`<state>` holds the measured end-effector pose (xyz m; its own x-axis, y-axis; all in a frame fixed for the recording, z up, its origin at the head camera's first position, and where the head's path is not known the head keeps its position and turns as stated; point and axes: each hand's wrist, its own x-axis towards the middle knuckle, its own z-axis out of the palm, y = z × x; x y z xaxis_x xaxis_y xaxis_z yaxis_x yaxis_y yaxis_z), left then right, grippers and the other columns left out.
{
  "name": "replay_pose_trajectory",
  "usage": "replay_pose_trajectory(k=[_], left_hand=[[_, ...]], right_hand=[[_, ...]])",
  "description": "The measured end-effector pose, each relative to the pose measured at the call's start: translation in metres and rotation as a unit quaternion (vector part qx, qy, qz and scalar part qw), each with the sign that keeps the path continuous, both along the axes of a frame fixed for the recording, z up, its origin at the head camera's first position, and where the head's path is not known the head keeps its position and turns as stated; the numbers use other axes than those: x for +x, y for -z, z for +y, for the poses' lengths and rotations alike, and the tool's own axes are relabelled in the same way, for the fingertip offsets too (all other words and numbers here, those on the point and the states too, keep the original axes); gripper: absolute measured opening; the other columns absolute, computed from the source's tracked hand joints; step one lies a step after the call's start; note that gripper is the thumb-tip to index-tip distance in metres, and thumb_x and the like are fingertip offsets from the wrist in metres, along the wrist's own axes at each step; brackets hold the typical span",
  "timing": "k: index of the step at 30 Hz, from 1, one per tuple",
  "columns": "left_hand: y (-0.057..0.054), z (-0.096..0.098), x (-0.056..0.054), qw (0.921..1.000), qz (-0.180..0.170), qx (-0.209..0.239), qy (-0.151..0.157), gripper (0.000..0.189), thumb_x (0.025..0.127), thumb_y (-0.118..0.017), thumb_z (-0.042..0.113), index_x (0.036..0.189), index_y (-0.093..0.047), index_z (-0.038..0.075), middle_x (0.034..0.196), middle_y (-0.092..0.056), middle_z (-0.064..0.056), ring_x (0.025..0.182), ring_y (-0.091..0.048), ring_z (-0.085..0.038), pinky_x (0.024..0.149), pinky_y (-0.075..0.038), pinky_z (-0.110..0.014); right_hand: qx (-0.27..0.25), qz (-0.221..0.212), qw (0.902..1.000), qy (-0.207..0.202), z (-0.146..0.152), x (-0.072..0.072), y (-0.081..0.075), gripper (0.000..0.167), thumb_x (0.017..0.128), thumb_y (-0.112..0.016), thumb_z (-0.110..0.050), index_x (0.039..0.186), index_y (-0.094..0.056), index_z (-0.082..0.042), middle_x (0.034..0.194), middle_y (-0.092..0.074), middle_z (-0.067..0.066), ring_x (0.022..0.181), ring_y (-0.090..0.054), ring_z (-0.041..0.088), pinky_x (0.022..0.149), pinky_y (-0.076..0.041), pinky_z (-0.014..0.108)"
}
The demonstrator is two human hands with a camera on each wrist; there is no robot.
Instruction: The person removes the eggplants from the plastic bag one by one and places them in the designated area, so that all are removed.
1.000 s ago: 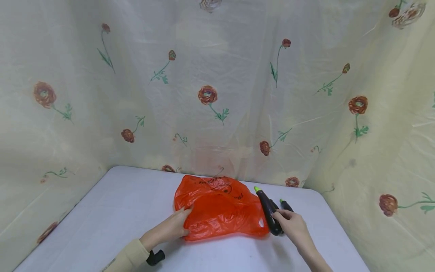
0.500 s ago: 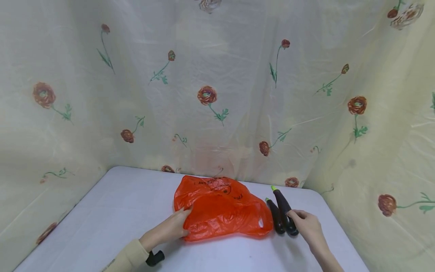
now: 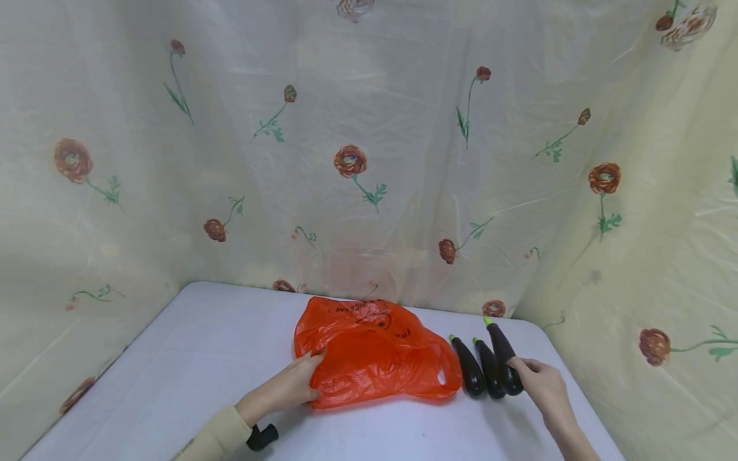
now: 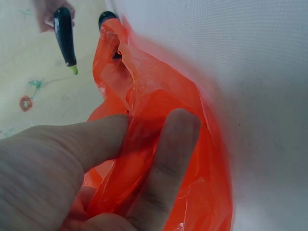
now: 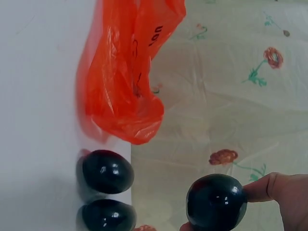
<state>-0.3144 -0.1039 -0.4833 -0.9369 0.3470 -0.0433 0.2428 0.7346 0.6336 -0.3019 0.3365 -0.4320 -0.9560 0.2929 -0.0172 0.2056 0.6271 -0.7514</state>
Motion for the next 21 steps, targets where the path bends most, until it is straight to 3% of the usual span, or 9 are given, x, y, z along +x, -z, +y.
replay_pose_trajectory(k=[14, 21], left_hand=[[0.000, 0.000, -0.001, 1.0000, -0.007, -0.002, -0.005, 0.070, 0.078, -0.076, 0.003, 0.139, -0.043, -0.010, 0.144, -0.044, -0.026, 0.104, -0.053, -0.026, 0.088, -0.056, -0.045], [0.000, 0.000, 0.000, 1.0000, 0.002, -0.001, 0.001, 0.069, 0.078, -0.076, 0.002, 0.138, -0.044, -0.011, 0.144, -0.043, -0.027, 0.114, -0.053, -0.029, 0.094, -0.052, -0.049]], right_hand=[[-0.005, 0.000, 0.9998, 0.017, 0.018, -0.008, 0.011, 0.064, 0.092, -0.054, -0.043, 0.128, -0.055, 0.010, 0.114, -0.066, 0.027, 0.106, -0.059, 0.042, 0.084, -0.049, 0.048], [-0.002, -0.020, 0.9997, 0.012, 0.025, -0.011, 0.016, 0.069, 0.093, -0.052, -0.045, 0.128, -0.050, 0.015, 0.112, -0.065, 0.030, 0.105, -0.059, 0.046, 0.086, -0.048, 0.056]])
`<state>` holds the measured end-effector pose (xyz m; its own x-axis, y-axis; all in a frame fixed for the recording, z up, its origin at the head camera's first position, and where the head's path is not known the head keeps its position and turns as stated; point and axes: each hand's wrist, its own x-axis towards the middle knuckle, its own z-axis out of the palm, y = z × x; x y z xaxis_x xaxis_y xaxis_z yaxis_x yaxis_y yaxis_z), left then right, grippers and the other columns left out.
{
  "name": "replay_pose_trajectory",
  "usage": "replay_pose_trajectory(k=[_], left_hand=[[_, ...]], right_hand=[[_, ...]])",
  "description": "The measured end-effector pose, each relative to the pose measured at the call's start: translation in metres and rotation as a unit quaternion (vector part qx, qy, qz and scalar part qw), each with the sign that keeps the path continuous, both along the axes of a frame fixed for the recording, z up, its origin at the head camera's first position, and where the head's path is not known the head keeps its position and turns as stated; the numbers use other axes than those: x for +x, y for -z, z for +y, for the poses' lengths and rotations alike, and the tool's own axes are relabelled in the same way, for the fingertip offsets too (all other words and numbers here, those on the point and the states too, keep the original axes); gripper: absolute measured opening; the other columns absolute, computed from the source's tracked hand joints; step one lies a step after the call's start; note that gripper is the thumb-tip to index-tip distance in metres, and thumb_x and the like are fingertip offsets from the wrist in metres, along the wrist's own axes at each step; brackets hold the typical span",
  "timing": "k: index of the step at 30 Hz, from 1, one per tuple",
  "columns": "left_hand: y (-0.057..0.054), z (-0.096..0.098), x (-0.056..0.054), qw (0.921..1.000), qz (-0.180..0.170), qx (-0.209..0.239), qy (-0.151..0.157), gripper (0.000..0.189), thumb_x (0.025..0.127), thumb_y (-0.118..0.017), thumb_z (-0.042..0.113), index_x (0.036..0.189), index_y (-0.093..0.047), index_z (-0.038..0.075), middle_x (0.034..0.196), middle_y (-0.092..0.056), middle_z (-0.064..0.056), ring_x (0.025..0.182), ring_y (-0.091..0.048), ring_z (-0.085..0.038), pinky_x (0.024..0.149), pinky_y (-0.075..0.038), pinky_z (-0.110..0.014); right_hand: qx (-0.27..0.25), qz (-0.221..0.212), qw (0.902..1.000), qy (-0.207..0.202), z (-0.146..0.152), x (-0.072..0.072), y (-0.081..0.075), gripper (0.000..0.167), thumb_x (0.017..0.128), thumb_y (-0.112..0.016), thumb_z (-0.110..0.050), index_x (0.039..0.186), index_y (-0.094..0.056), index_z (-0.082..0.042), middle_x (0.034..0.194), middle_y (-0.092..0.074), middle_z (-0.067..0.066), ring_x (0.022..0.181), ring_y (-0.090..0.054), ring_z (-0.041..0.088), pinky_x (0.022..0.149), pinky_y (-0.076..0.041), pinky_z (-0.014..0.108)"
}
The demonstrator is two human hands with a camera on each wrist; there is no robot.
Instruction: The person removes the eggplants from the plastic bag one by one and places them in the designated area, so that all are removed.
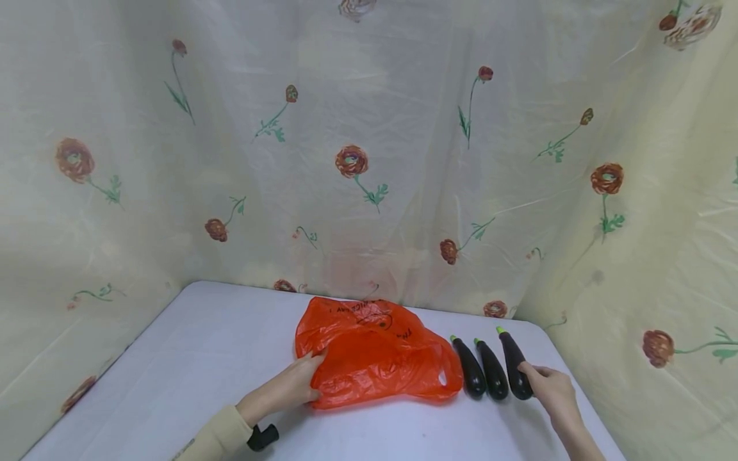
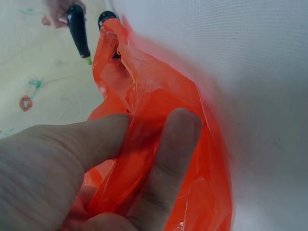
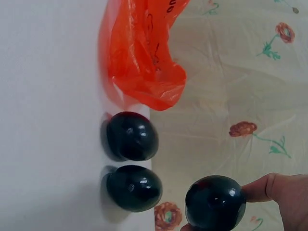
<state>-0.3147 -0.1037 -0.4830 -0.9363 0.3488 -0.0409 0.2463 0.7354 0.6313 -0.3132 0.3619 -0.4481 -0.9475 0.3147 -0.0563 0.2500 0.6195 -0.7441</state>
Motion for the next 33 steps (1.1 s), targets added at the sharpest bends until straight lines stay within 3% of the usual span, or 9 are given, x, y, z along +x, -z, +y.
replay_pose_trajectory(k=[19, 33], left_hand=[[0.000, -0.001, 0.002, 1.0000, -0.005, 0.006, 0.004, 0.071, 0.078, -0.076, 0.001, 0.140, -0.041, -0.010, 0.145, -0.042, -0.025, 0.105, -0.052, -0.027, 0.090, -0.055, -0.046], [0.002, -0.002, 0.000, 0.9999, 0.005, 0.002, 0.010, 0.070, 0.079, -0.076, 0.003, 0.138, -0.043, -0.011, 0.144, -0.043, -0.026, 0.111, -0.053, -0.028, 0.094, -0.052, -0.048]], right_hand=[[0.004, -0.005, 0.9999, 0.015, 0.017, -0.008, 0.024, 0.070, 0.091, -0.055, -0.044, 0.124, -0.052, 0.018, 0.112, -0.063, 0.034, 0.092, -0.064, 0.039, 0.076, -0.050, 0.043], [0.010, -0.008, 0.9996, 0.025, 0.023, -0.012, 0.035, 0.068, 0.089, -0.056, -0.041, 0.122, -0.053, 0.018, 0.114, -0.060, 0.036, 0.092, -0.063, 0.038, 0.065, -0.048, 0.031]])
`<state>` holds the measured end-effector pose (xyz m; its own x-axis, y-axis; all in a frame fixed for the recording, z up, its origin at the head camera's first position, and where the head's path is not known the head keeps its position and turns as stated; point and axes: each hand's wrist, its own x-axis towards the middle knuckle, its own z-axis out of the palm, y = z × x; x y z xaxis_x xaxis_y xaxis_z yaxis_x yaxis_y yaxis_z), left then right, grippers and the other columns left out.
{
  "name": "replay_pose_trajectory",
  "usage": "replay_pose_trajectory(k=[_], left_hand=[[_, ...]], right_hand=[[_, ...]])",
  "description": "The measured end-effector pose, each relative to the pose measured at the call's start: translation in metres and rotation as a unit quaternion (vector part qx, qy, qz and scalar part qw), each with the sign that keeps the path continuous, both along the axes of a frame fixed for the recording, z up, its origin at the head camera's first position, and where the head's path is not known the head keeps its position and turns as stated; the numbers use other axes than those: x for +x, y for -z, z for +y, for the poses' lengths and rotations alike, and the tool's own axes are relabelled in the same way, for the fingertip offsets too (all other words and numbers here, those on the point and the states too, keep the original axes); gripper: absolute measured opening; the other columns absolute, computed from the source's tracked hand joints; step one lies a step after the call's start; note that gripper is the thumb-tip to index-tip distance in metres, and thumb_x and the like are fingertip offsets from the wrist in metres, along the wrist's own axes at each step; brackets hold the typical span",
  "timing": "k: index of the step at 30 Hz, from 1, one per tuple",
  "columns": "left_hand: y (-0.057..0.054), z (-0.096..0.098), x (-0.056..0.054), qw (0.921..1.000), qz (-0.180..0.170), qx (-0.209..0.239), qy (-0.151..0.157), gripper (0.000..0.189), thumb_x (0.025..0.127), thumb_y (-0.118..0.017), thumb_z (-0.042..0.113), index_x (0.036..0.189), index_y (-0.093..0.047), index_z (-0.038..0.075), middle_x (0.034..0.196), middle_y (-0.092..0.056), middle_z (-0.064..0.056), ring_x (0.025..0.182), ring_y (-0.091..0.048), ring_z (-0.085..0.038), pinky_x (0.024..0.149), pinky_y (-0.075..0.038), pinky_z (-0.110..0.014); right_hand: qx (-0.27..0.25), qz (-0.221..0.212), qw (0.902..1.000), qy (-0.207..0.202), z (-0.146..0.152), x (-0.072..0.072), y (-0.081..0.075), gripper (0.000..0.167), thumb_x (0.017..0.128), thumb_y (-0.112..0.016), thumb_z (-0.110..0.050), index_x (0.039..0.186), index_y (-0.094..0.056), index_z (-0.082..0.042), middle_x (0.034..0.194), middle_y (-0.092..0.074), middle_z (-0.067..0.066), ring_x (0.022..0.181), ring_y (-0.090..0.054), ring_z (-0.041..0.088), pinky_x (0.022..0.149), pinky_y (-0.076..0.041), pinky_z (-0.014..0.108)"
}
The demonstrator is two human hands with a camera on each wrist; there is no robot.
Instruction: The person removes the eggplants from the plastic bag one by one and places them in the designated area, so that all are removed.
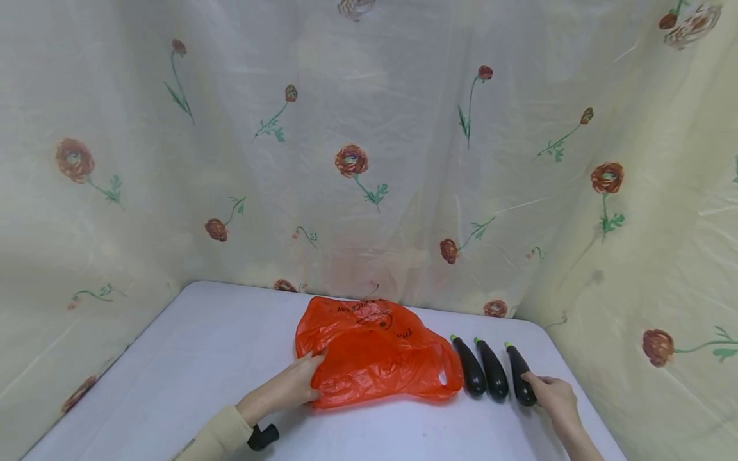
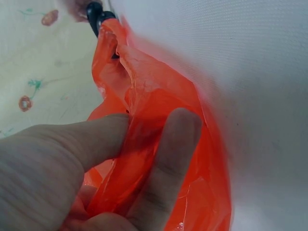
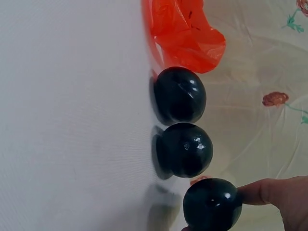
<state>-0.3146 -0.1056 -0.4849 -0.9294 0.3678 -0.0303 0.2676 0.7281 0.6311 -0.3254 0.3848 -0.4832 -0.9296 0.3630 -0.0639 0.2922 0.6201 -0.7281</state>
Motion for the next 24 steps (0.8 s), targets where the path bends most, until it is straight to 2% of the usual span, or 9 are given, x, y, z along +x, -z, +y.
replay_pose_trajectory(k=[6, 13, 20, 24], left_hand=[[0.000, 0.000, -0.001, 1.0000, 0.000, 0.001, -0.001, 0.070, 0.078, -0.075, 0.002, 0.139, -0.042, -0.011, 0.145, -0.043, -0.026, 0.110, -0.052, -0.027, 0.094, -0.052, -0.048], [-0.001, 0.000, -0.001, 1.0000, 0.001, 0.000, 0.001, 0.071, 0.079, -0.076, 0.003, 0.140, -0.042, -0.010, 0.144, -0.043, -0.026, 0.104, -0.053, -0.026, 0.087, -0.056, -0.044], [-0.001, 0.000, -0.001, 1.0000, 0.000, 0.001, -0.001, 0.069, 0.078, -0.075, 0.001, 0.139, -0.042, -0.011, 0.145, -0.042, -0.026, 0.107, -0.052, -0.027, 0.091, -0.055, -0.046], [0.000, 0.000, -0.001, 0.9999, -0.011, 0.001, -0.007, 0.069, 0.079, -0.075, 0.002, 0.139, -0.043, -0.010, 0.145, -0.043, -0.025, 0.105, -0.052, -0.027, 0.091, -0.055, -0.046]], right_hand=[[0.003, -0.001, 0.9999, 0.012, 0.000, -0.002, 0.005, 0.068, 0.089, -0.057, -0.042, 0.121, -0.054, 0.017, 0.114, -0.060, 0.036, 0.089, -0.063, 0.035, 0.062, -0.047, 0.028], [0.003, -0.001, 0.9998, 0.018, 0.000, -0.003, 0.007, 0.067, 0.088, -0.057, -0.041, 0.120, -0.054, 0.018, 0.112, -0.060, 0.036, 0.091, -0.062, 0.038, 0.060, -0.048, 0.026], [-0.009, -0.003, 0.9998, 0.017, 0.001, -0.004, 0.011, 0.069, 0.088, -0.059, -0.042, 0.120, -0.053, 0.019, 0.113, -0.059, 0.037, 0.087, -0.064, 0.035, 0.063, -0.054, 0.030], [-0.002, 0.001, 0.9998, 0.019, 0.002, -0.004, 0.013, 0.066, 0.088, -0.060, -0.040, 0.119, -0.054, 0.018, 0.110, -0.061, 0.036, 0.080, -0.064, 0.030, 0.060, -0.051, 0.027]])
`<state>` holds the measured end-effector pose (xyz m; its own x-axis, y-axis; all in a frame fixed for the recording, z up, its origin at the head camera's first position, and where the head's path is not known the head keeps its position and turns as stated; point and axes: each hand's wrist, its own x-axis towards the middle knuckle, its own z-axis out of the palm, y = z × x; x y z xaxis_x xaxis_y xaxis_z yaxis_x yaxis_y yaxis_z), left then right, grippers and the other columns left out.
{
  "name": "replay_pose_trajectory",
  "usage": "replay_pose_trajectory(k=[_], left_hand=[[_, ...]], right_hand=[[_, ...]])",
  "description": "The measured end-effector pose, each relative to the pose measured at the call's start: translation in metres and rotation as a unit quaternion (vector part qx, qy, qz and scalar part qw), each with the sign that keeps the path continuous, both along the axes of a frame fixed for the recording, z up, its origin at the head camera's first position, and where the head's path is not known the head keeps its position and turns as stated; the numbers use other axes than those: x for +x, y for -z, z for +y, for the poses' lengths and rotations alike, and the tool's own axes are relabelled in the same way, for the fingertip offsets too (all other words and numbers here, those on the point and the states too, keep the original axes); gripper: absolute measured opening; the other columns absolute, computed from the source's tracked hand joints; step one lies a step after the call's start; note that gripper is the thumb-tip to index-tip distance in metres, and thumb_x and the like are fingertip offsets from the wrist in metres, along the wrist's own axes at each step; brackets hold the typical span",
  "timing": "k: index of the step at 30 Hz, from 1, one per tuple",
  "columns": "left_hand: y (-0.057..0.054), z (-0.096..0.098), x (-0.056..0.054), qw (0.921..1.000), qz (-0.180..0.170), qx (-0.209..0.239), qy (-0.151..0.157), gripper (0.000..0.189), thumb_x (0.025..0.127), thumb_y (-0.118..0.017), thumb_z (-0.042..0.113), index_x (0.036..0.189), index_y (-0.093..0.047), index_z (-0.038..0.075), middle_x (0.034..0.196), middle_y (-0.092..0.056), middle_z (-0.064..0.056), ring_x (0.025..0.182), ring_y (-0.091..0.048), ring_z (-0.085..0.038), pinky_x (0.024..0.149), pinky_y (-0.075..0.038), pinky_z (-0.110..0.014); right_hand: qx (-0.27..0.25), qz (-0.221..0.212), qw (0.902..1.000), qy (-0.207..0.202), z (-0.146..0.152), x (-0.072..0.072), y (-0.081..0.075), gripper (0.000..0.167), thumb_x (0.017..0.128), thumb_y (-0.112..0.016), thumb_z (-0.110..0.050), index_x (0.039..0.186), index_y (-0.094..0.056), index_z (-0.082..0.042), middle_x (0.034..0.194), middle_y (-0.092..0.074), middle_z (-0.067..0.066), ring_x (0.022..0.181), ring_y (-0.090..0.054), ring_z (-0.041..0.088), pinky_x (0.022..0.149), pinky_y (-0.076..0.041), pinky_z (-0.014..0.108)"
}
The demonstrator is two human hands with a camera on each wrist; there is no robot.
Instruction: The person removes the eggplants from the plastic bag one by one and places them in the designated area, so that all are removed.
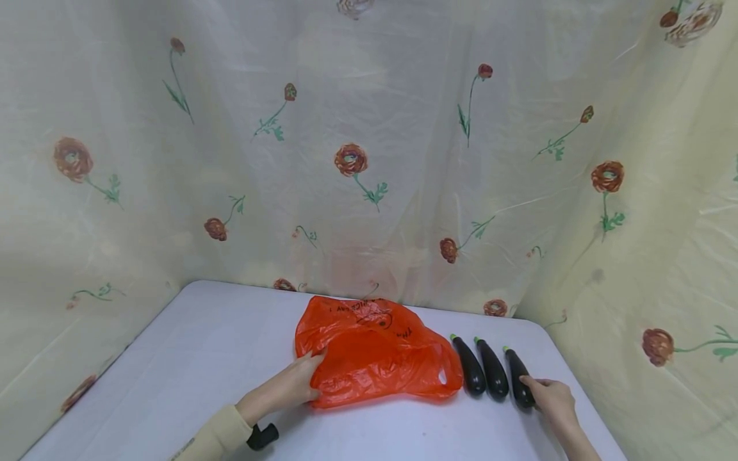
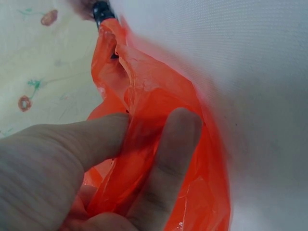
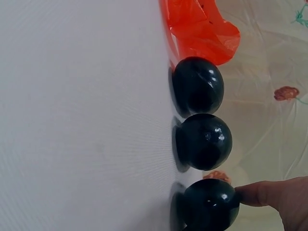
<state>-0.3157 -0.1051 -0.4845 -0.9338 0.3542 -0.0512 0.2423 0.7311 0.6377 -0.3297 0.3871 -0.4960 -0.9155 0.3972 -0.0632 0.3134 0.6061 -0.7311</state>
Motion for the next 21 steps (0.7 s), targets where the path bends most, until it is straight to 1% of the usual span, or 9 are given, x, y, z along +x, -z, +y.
replay_pose_trajectory(k=[4, 8, 10, 12, 15, 16, 19, 21], left_hand=[[0.0007, -0.0004, 0.0009, 1.0000, 0.006, -0.001, 0.003, 0.069, 0.079, -0.075, 0.003, 0.139, -0.042, -0.010, 0.145, -0.043, -0.025, 0.106, -0.052, -0.027, 0.091, -0.054, -0.047], [0.0002, -0.0007, 0.0014, 0.9999, 0.014, 0.000, 0.007, 0.069, 0.078, -0.075, 0.002, 0.138, -0.043, -0.011, 0.143, -0.044, -0.027, 0.106, -0.053, -0.027, 0.092, -0.054, -0.047], [-0.0004, -0.0006, 0.0014, 0.9999, 0.013, -0.002, 0.006, 0.069, 0.078, -0.075, 0.002, 0.137, -0.043, -0.012, 0.143, -0.043, -0.027, 0.108, -0.053, -0.028, 0.093, -0.053, -0.049], [-0.0004, 0.0003, 0.0008, 0.9999, 0.010, -0.003, 0.004, 0.068, 0.078, -0.075, 0.001, 0.137, -0.044, -0.012, 0.144, -0.043, -0.027, 0.108, -0.053, -0.028, 0.094, -0.052, -0.049], [0.0003, 0.0004, 0.0014, 1.0000, 0.006, -0.003, 0.001, 0.069, 0.078, -0.075, 0.002, 0.138, -0.043, -0.011, 0.145, -0.043, -0.026, 0.109, -0.053, -0.028, 0.094, -0.052, -0.048], [0.0007, 0.0004, 0.0015, 1.0000, 0.006, -0.004, 0.001, 0.070, 0.078, -0.075, 0.003, 0.139, -0.043, -0.010, 0.146, -0.042, -0.025, 0.110, -0.052, -0.027, 0.094, -0.052, -0.048], [0.0004, -0.0007, 0.0024, 1.0000, 0.005, 0.002, 0.006, 0.071, 0.081, -0.074, 0.006, 0.141, -0.040, -0.009, 0.148, -0.039, -0.024, 0.116, -0.051, -0.028, 0.097, -0.051, -0.049], [-0.0012, -0.0034, 0.0029, 0.9999, 0.000, 0.007, 0.014, 0.072, 0.083, -0.073, 0.011, 0.145, -0.038, -0.002, 0.151, -0.034, -0.025, 0.120, -0.050, -0.030, 0.097, -0.050, -0.051]], right_hand=[[0.016, 0.008, 0.9998, -0.005, -0.0002, 0.0011, 0.0008, 0.062, 0.088, -0.060, -0.038, 0.117, -0.057, 0.016, 0.102, -0.065, 0.032, 0.075, -0.062, 0.024, 0.058, -0.043, 0.024], [0.022, 0.011, 0.9997, -0.007, -0.0007, 0.0005, 0.0007, 0.061, 0.089, -0.060, -0.038, 0.116, -0.058, 0.016, 0.100, -0.066, 0.031, 0.081, -0.063, 0.031, 0.059, -0.042, 0.024], [0.024, 0.014, 0.9996, -0.010, -0.0012, 0.0007, 0.0005, 0.060, 0.089, -0.060, -0.039, 0.116, -0.059, 0.015, 0.103, -0.066, 0.031, 0.088, -0.062, 0.038, 0.065, -0.047, 0.031], [0.030, 0.017, 0.9994, -0.009, -0.0009, 0.0025, 0.0014, 0.059, 0.089, -0.060, -0.039, 0.116, -0.060, 0.014, 0.107, -0.065, 0.032, 0.096, -0.060, 0.045, 0.074, -0.050, 0.041], [0.038, 0.023, 0.9989, -0.015, -0.0008, 0.0040, 0.0029, 0.058, 0.090, -0.060, -0.040, 0.115, -0.062, 0.012, 0.109, -0.065, 0.032, 0.105, -0.055, 0.050, 0.087, -0.046, 0.054], [0.042, 0.024, 0.9988, -0.012, -0.0014, 0.0042, 0.0035, 0.058, 0.090, -0.059, -0.040, 0.115, -0.062, 0.012, 0.108, -0.065, 0.031, 0.105, -0.055, 0.051, 0.088, -0.046, 0.055], [0.044, 0.026, 0.9987, -0.005, -0.0022, 0.0048, 0.0042, 0.061, 0.091, -0.058, -0.042, 0.116, -0.061, 0.013, 0.104, -0.067, 0.030, 0.100, -0.058, 0.048, 0.085, -0.047, 0.053], [0.042, 0.027, 0.9987, 0.004, -0.0034, 0.0049, 0.0041, 0.062, 0.091, -0.058, -0.043, 0.117, -0.060, 0.014, 0.104, -0.066, 0.031, 0.098, -0.059, 0.046, 0.084, -0.049, 0.052]])
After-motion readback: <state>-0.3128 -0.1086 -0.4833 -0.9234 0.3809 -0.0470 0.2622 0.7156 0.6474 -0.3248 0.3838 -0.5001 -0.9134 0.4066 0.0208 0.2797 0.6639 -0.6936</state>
